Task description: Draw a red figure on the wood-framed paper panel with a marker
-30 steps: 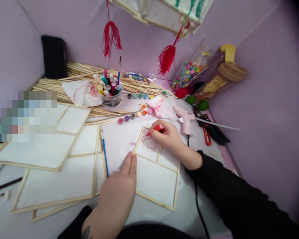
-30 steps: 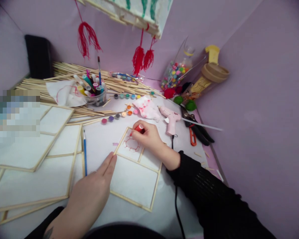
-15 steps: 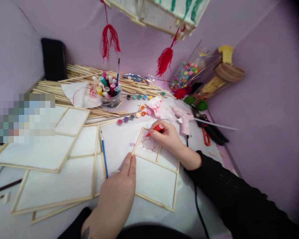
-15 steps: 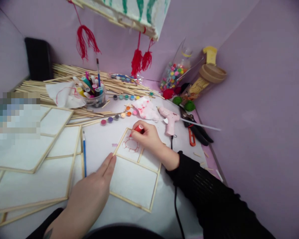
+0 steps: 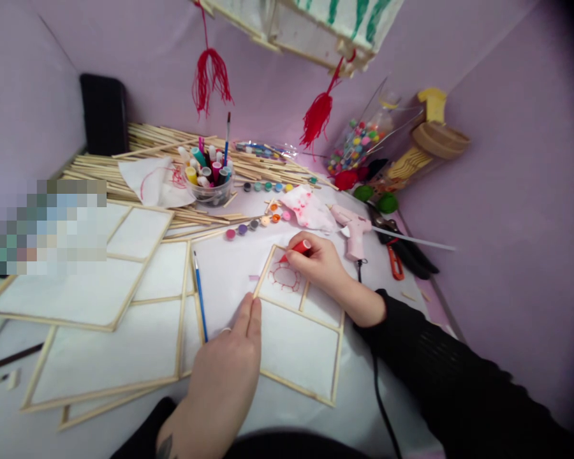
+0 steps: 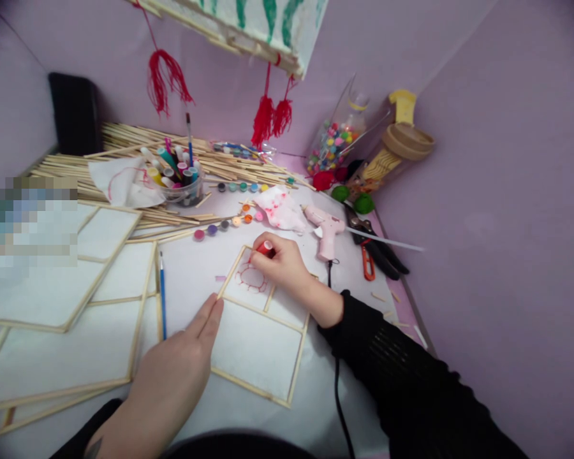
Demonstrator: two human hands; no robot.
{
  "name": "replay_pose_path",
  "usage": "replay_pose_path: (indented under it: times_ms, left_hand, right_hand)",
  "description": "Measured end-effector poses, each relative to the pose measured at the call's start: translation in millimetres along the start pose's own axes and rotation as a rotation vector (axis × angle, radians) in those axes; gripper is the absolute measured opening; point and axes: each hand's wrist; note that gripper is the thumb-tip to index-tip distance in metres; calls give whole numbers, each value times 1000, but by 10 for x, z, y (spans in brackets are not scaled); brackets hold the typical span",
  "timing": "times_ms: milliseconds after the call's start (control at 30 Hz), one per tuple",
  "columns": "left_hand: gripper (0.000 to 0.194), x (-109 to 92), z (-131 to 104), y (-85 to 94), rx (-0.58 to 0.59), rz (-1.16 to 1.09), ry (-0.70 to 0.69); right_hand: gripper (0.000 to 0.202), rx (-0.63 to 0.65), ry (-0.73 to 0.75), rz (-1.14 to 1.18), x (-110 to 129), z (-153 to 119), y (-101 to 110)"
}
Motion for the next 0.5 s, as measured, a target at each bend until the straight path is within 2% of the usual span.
replay_pose_path:
  times_ms: [500]
  left_hand:
    - [75,-15,-8,54,23,39,5]
  right_hand:
    - [6,-31,40,-11,-1,-7,-20]
Point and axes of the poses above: each hand's wrist, its own z-axis towards the middle knuckle, its own y-axis out of the back of the hand, x = y × z, and after that the axes turned 3 degrees about z, right-handed
